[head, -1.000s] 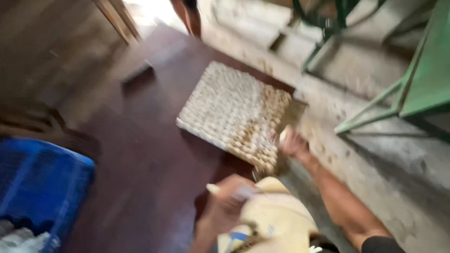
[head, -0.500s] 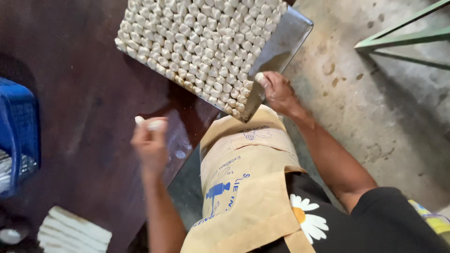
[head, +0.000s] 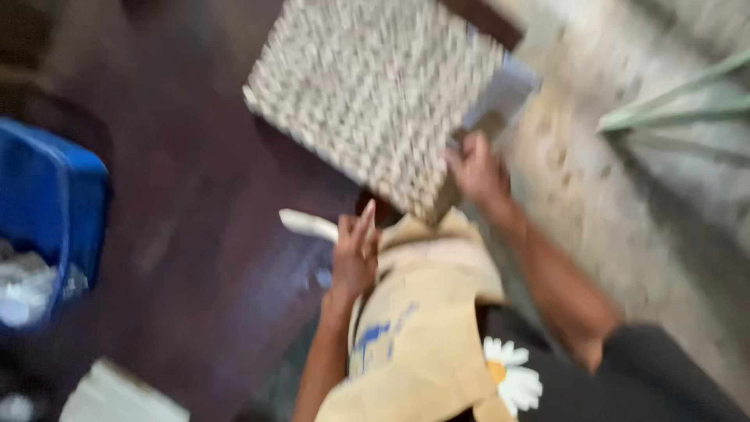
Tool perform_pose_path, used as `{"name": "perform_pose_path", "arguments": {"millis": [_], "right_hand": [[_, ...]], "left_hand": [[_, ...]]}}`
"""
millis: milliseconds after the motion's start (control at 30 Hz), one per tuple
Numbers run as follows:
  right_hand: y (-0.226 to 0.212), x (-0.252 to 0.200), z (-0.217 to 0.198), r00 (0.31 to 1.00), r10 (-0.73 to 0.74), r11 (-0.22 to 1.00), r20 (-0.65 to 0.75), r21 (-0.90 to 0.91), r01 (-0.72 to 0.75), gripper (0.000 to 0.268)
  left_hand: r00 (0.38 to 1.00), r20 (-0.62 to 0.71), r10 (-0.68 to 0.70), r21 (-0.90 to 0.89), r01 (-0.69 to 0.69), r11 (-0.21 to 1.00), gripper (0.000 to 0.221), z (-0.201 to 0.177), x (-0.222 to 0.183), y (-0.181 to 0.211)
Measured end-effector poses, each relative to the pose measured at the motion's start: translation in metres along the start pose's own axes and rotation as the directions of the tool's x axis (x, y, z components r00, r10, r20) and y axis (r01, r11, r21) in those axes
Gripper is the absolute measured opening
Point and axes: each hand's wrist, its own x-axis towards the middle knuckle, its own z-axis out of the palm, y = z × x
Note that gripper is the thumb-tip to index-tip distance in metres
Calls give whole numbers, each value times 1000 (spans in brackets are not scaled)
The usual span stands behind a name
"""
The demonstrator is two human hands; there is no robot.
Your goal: The person prepares small pieces of dough by pulling and rolling a long strand of dough on a wooden table and then placing the individual pieces into a metal tray.
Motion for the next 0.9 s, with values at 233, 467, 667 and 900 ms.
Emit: {"name": "perform_pose_path", "arguments": {"millis": [233, 467, 667, 900], "right_hand": [[-65, -111, 120, 713, -700, 674, -24, 307, 672, 24], [-94, -131, 144, 584, -683, 676, -439, -75, 733, 29], [-72, -131, 160, 589, -609, 780, -532, -265, 567, 35], [-63, -128, 143, 589, -613, 790, -527, -392, 471, 40]], "left_hand": [[983, 123, -137, -250, 164, 954, 107, -10, -3, -61], [939, 248, 239, 3, -247, 969, 17, -22, 15, -87], [917, 128, 379, -255, -339, 906, 14, -26, 17, -49], [928, 161, 335, -188, -304, 934, 8, -20, 20, -32]]}}
